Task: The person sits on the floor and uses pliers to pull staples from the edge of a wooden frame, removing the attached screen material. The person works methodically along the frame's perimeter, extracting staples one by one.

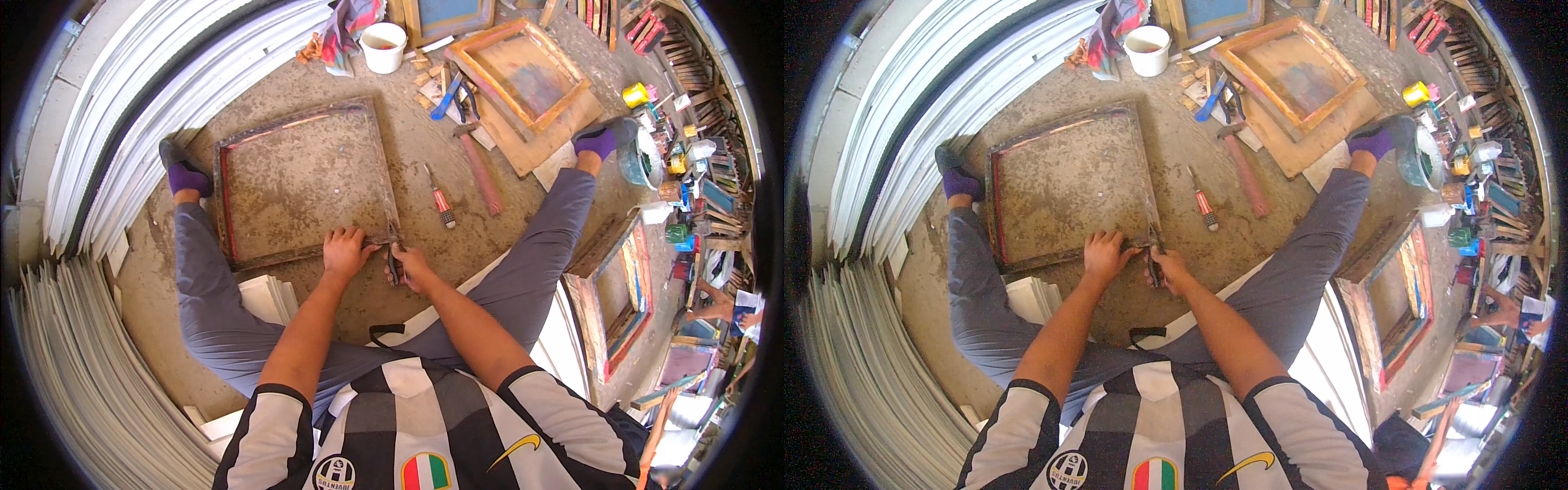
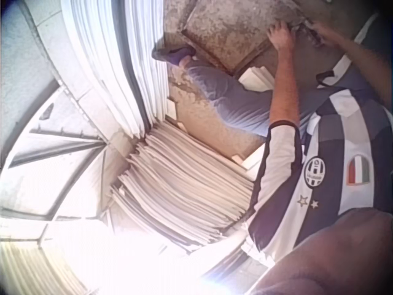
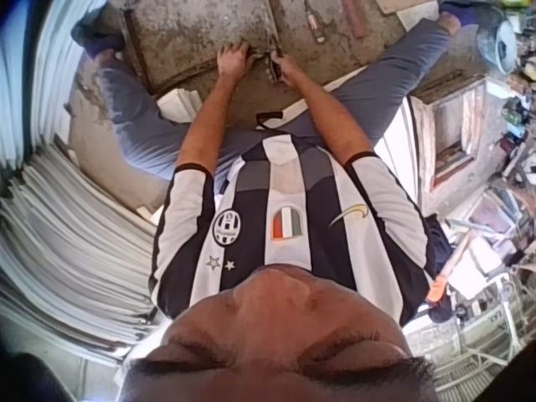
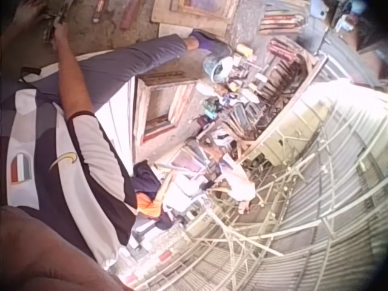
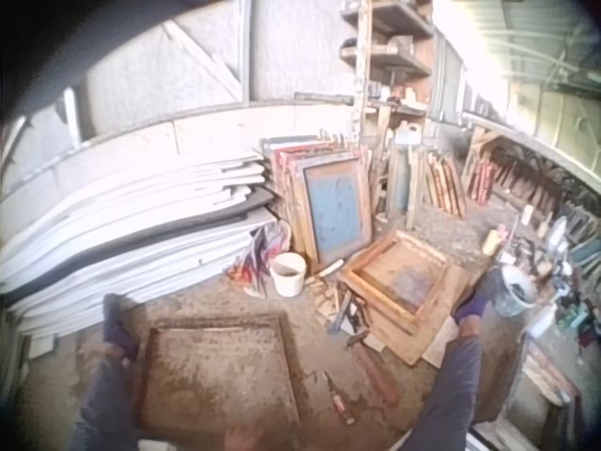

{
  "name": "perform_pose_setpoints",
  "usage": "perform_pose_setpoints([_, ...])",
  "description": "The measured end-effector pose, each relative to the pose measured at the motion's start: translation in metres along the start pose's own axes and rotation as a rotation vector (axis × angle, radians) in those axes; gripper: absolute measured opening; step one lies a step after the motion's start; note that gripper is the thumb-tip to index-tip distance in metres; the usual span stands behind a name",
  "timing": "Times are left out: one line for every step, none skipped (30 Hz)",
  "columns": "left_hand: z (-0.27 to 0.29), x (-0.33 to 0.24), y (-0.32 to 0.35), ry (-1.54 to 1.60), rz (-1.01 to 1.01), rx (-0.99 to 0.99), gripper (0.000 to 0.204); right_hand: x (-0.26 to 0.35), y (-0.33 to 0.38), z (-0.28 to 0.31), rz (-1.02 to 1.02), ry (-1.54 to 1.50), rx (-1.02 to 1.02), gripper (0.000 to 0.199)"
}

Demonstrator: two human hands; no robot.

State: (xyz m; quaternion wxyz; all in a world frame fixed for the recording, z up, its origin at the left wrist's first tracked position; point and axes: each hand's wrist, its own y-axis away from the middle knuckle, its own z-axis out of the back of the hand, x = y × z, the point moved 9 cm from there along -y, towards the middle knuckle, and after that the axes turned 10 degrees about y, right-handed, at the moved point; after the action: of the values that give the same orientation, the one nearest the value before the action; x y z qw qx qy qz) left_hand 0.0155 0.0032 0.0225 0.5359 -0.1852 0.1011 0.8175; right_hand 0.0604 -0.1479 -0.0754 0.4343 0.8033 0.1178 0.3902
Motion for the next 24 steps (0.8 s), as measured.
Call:
perform_pose_setpoints([-0.001, 0.001, -0.001, 0.002, 0.017, 0.021, 0.038, 0.001, 0.0, -0.001, 0.041, 0.04, -0.073, 0.043])
perform_pose_setpoints([-0.003, 0.001, -0.001, 0.004, 0.034, 0.041, 0.038, 0.003, 0.001, 0.001, 0.081, 0.081, -0.146, 0.043])
perform_pose_setpoints([-0.003, 0.004, -0.001, 0.002, 0.053, 0.062, 0.039, 0.004, 0.002, 0.0, 0.097, 0.066, -0.159, 0.043])
perform_pose_setpoints([-0.004, 0.005, -0.002, -0.002, 0.056, 0.061, 0.039, 0.005, 0.002, -0.001, 0.113, 0.051, -0.171, 0.043])
perform_pose_setpoints([-0.007, 0.006, -0.003, -0.007, 0.059, 0.06, 0.04, 0.006, 0.001, -0.002, 0.128, 0.035, -0.183, 0.043])
perform_pose_setpoints([-0.009, 0.005, -0.004, -0.008, 0.062, 0.061, 0.04, 0.004, 0.003, -0.005, 0.053, -0.041, -0.165, 0.042])
perform_pose_setpoints([-0.01, 0.006, -0.004, -0.015, 0.063, 0.061, 0.041, 0.004, 0.003, -0.009, -0.023, -0.117, -0.147, 0.041])
perform_pose_setpoints([-0.01, 0.007, -0.004, -0.021, 0.063, 0.062, 0.041, 0.005, 0.004, -0.013, -0.099, -0.194, -0.129, 0.041])
perform_pose_setpoints([-0.011, 0.005, -0.005, -0.025, 0.059, 0.062, 0.042, 0.012, 0.002, -0.017, -0.138, -0.264, -0.072, 0.042])
perform_pose_setpoints([-0.012, 0.005, -0.004, -0.019, 0.061, 0.065, 0.042, 0.02, 0.0, -0.022, -0.177, -0.333, -0.013, 0.042])
perform_pose_setpoints([-0.013, 0.007, -0.003, -0.013, 0.062, 0.068, 0.042, 0.024, 0.002, -0.028, -0.215, -0.403, 0.047, 0.043])
perform_pose_setpoints([-0.013, 0.009, -0.003, -0.01, 0.066, 0.069, 0.042, 0.025, 0.005, -0.025, -0.198, -0.308, 0.036, 0.043])
perform_pose_setpoints([-0.011, 0.008, -0.002, -0.023, 0.054, 0.058, 0.042, 0.026, 0.011, -0.02, -0.18, -0.212, 0.024, 0.044])
perform_pose_setpoints([-0.01, 0.007, 0.0, -0.036, 0.042, 0.046, 0.042, 0.027, 0.017, -0.015, -0.163, -0.116, 0.013, 0.044])
perform_pose_setpoints([-0.007, 0.006, -0.002, -0.05, 0.03, 0.031, 0.041, 0.024, 0.021, -0.01, -0.15, -0.111, 0.036, 0.044])
perform_pose_setpoints([-0.006, 0.004, -0.002, -0.037, 0.029, 0.042, 0.041, 0.015, 0.026, -0.003, -0.143, -0.11, 0.059, 0.044])
perform_pose_setpoints([-0.005, 0.001, -0.005, -0.024, 0.026, 0.052, 0.041, 0.008, 0.027, 0.003, -0.137, -0.11, 0.082, 0.044])
perform_pose_setpoints([-0.006, 0.0, -0.004, -0.011, 0.03, 0.067, 0.04, 0.009, 0.031, 0.003, -0.12, -0.097, 0.091, 0.043])
perform_pose_setpoints([-0.006, 0.002, -0.002, -0.02, 0.03, 0.061, 0.04, 0.017, 0.039, 0.001, -0.099, -0.082, 0.1, 0.042])
perform_pose_setpoints([-0.006, 0.005, -0.001, -0.028, 0.028, 0.055, 0.04, 0.025, 0.046, -0.003, -0.077, -0.067, 0.109, 0.042])
perform_pose_setpoints([-0.005, 0.005, -0.001, -0.037, 0.019, 0.047, 0.04, 0.035, 0.049, -0.003, -0.042, -0.035, 0.101, 0.041])
perform_pose_setpoints([-0.006, 0.006, 0.0, -0.039, 0.026, 0.048, 0.04, 0.044, 0.051, -0.003, -0.006, -0.003, 0.093, 0.041])
perform_pose_setpoints([-0.008, 0.008, 0.0, -0.041, 0.033, 0.049, 0.041, 0.05, 0.052, -0.003, 0.029, 0.029, 0.085, 0.04])
perform_pose_setpoints([-0.007, 0.006, -0.001, -0.043, 0.034, 0.05, 0.041, 0.047, 0.051, 0.0, 0.022, 0.059, 0.088, 0.041])
